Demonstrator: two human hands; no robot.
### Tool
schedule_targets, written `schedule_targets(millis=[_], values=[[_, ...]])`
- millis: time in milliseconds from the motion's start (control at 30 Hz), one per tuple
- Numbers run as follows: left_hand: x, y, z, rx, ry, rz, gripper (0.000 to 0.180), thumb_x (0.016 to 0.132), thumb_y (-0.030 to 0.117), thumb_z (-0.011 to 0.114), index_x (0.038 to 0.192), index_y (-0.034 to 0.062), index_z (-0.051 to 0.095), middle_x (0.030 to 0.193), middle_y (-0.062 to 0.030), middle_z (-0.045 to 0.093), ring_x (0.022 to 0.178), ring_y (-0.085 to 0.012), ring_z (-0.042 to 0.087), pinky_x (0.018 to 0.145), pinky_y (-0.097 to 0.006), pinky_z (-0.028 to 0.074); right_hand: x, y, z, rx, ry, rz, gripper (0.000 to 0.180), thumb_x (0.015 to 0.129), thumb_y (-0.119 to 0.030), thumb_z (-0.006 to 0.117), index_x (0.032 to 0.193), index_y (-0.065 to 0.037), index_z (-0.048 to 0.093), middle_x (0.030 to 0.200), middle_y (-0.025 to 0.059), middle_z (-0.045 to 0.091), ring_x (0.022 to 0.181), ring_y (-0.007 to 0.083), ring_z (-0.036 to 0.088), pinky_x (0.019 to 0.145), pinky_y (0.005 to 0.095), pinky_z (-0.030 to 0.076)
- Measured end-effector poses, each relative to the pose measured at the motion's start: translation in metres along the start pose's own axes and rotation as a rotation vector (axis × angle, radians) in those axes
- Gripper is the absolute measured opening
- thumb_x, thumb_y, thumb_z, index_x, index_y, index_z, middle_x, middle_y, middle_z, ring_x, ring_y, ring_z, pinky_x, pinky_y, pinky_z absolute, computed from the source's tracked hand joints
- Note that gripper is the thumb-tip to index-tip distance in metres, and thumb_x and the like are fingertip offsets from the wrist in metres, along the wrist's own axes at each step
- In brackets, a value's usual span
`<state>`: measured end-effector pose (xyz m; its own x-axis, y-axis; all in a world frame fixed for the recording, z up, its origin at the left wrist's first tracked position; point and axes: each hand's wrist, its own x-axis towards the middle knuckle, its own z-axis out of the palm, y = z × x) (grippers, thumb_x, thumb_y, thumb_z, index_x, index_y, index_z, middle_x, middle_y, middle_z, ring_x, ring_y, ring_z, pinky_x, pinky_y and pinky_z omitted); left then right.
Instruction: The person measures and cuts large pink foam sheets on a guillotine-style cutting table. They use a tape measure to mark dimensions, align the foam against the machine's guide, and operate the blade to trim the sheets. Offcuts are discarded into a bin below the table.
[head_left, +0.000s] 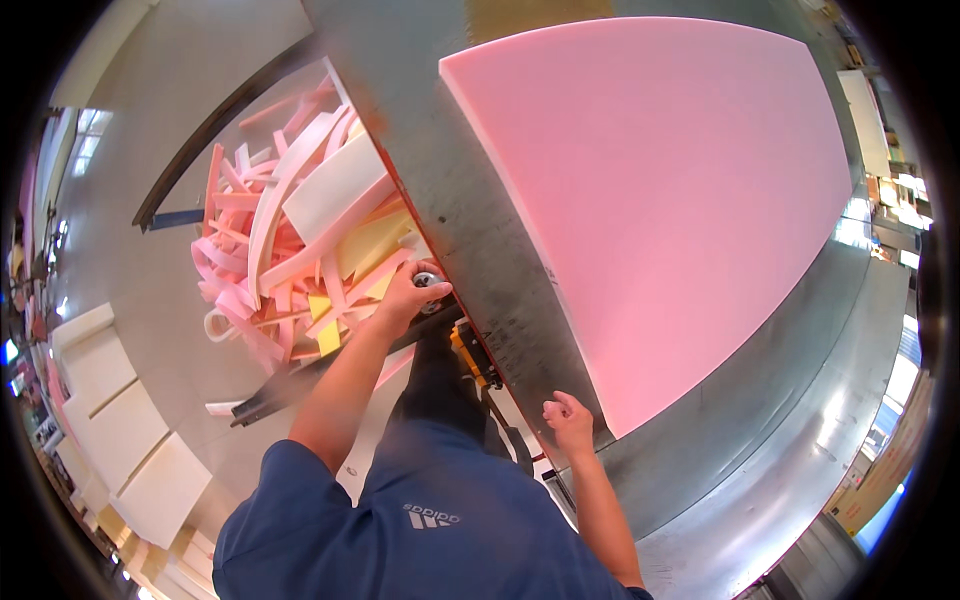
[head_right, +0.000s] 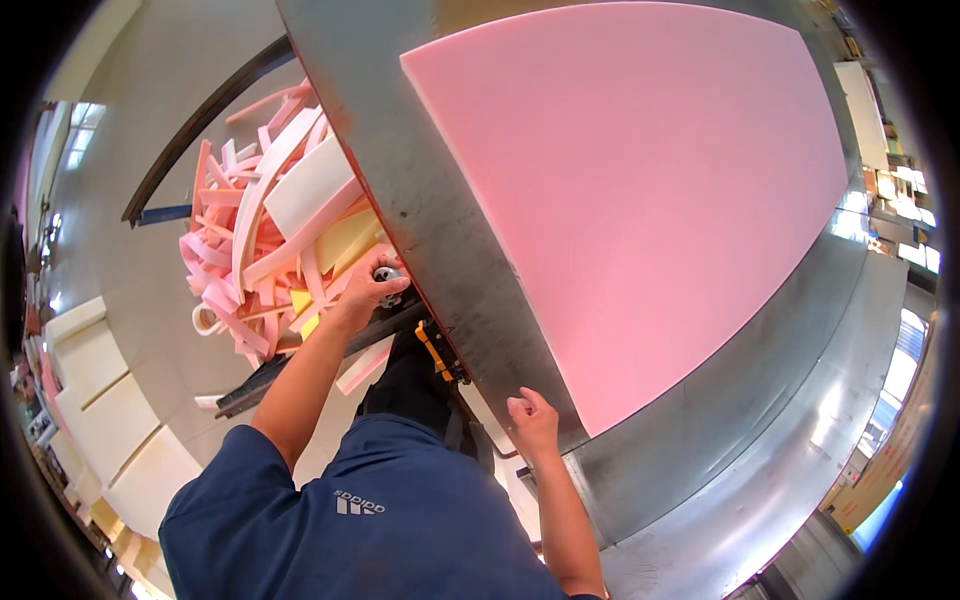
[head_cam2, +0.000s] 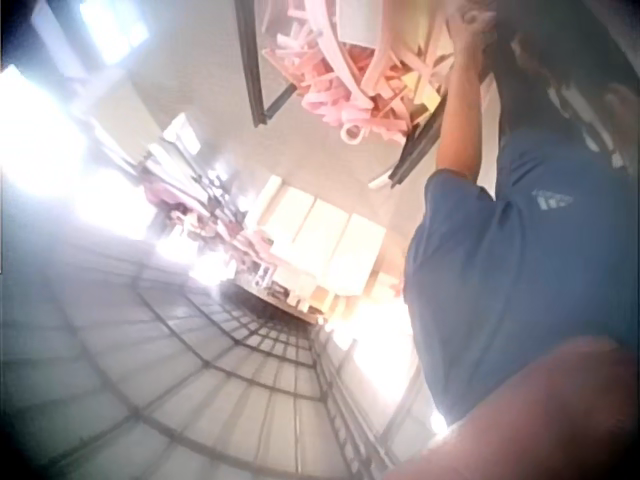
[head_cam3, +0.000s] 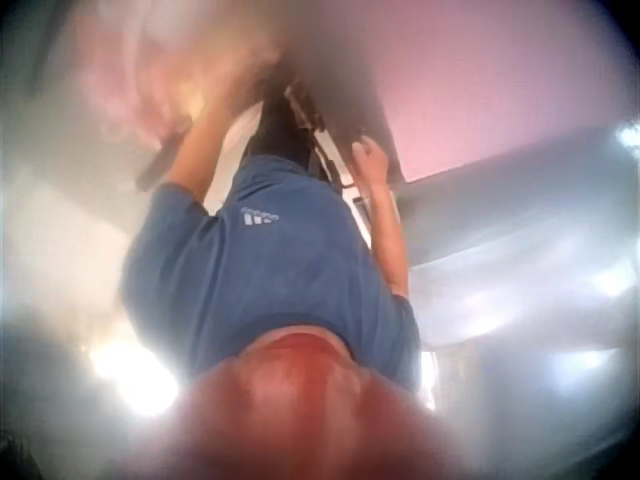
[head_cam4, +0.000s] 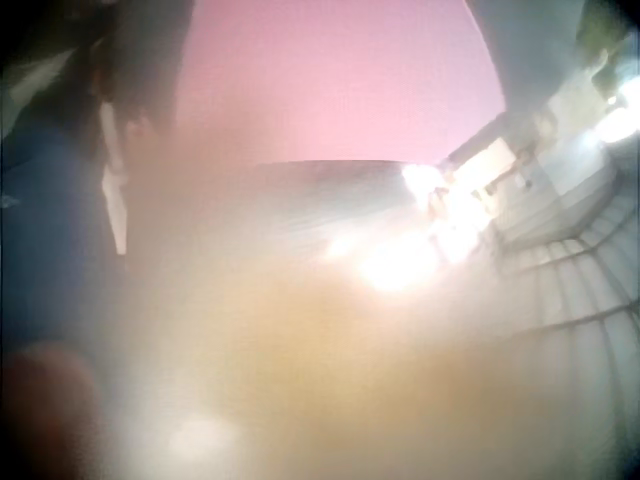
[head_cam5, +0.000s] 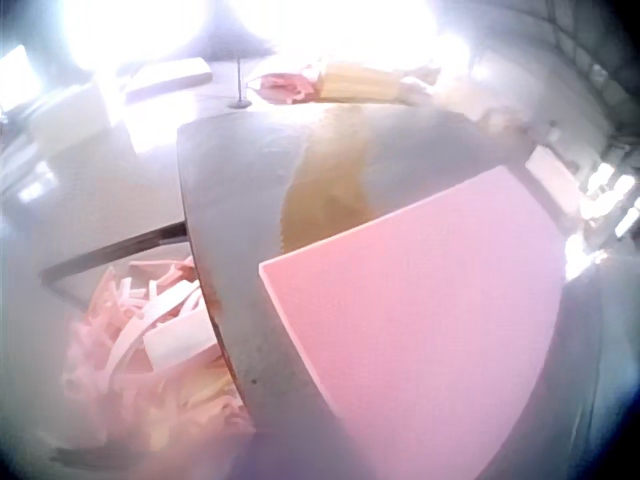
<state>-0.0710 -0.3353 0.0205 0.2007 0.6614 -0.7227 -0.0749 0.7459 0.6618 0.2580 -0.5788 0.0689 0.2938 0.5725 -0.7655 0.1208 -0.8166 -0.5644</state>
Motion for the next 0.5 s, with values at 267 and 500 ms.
schedule_targets(millis=[267, 500], values=[[0.062, 0.057, 0.036, 0.735, 0.301, 0.583, 0.047, 0.07, 0.021, 0.083, 0.107, 0.0033, 0.059, 0.104, -0.0173, 0.064, 0.098, -0.0353, 0.061, 0.084, -0.042, 0.05, 0.03, 0.055, -0.039, 1.017, 0.267, 0.448, 0.037, 0.092, -0.021, 0.068, 0.117, 0.001, 0.053, 0.108, 0.0166, 0.061, 0.101, 0.0296, 0.062, 0.084, 0.0378, 0.057], [0.064, 0.077, 0.04, 1.154, 0.402, 0.784, 0.069, 0.066, 0.031, 0.086, 0.123, 0.0059, 0.058, 0.125, -0.015, 0.059, 0.12, -0.0355, 0.052, 0.101, -0.044, 0.042, 0.053, 0.063, -0.041, 1.689, 0.614, 0.116, 0.037, 0.092, -0.024, 0.063, 0.116, 0.002, 0.054, 0.109, 0.0137, 0.058, 0.102, 0.0296, 0.059, 0.093, 0.0438, 0.054]])
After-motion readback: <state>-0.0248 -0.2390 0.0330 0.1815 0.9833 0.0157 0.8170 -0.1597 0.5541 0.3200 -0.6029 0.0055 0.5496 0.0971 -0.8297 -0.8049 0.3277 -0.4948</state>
